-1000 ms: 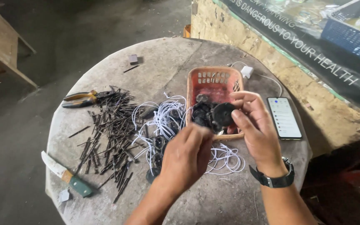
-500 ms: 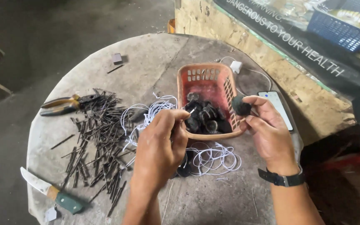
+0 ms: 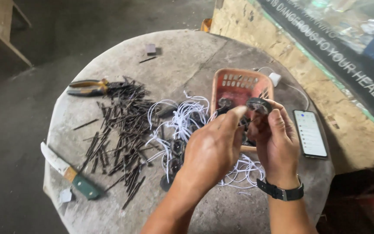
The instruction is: Tying white strings to small black circular components at a workshop table.
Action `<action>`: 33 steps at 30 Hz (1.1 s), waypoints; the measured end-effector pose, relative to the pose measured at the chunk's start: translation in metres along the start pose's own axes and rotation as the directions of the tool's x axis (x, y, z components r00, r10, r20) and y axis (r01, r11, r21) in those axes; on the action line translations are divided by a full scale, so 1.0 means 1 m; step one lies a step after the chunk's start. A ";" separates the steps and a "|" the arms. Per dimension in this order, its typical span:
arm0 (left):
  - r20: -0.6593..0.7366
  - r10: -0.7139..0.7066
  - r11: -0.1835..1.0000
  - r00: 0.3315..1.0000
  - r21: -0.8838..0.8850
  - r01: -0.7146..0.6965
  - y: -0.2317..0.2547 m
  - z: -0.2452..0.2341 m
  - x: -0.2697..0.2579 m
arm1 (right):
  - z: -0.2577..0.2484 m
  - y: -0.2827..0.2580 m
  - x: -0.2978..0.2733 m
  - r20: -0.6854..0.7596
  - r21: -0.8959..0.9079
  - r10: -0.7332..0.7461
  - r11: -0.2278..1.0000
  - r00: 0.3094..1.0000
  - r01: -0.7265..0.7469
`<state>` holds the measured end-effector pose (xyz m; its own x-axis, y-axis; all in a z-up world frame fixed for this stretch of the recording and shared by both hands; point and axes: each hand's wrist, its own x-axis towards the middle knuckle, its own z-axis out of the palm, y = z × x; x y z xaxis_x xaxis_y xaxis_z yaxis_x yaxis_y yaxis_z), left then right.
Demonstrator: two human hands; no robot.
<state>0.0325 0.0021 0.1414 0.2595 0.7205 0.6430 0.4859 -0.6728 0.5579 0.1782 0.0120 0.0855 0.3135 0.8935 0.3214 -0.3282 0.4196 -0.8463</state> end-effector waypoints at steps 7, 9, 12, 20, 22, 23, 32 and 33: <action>0.032 -0.017 1.000 0.999 0.015 0.017 -0.003 0.009 -0.005 | -0.004 0.010 -0.012 -0.149 -0.136 0.013 0.990 0.989 -0.034; 0.036 -0.024 1.000 0.999 0.020 0.023 -0.004 0.013 -0.004 | 0.002 0.003 -0.015 -0.162 -0.196 -0.026 0.981 0.987 -0.006; 0.077 -0.036 0.999 0.996 0.023 0.034 -0.004 0.013 -0.003 | 0.000 0.002 -0.015 -0.142 -0.246 -0.056 0.969 0.988 0.020; 0.116 -0.023 1.000 0.993 0.018 0.021 -0.001 0.016 0.000 | 0.007 -0.007 -0.020 -0.045 -0.414 -0.054 0.910 0.998 0.030; 0.120 -0.022 1.000 0.993 0.010 0.021 0.001 0.015 0.001 | 0.007 -0.010 -0.020 -0.052 -0.400 -0.064 0.916 0.997 0.038; 0.124 -0.026 1.000 0.992 0.009 0.025 0.003 0.014 0.002 | 0.007 -0.012 -0.021 -0.048 -0.476 -0.081 0.878 0.996 0.048; 0.174 -0.098 0.995 0.980 0.037 0.093 0.001 0.014 0.000 | 0.000 -0.004 -0.020 0.210 -0.716 -0.398 0.559 0.893 0.417; 0.176 -0.115 0.992 0.978 0.066 0.105 0.001 0.014 -0.001 | -0.001 -0.003 -0.020 0.227 -0.737 -0.426 0.513 0.876 0.440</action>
<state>0.0440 0.0032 0.1339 0.3450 0.8112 0.4722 0.5640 -0.5813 0.5865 0.1738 -0.0073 0.0806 0.2124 0.6401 0.7383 0.6266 0.4906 -0.6056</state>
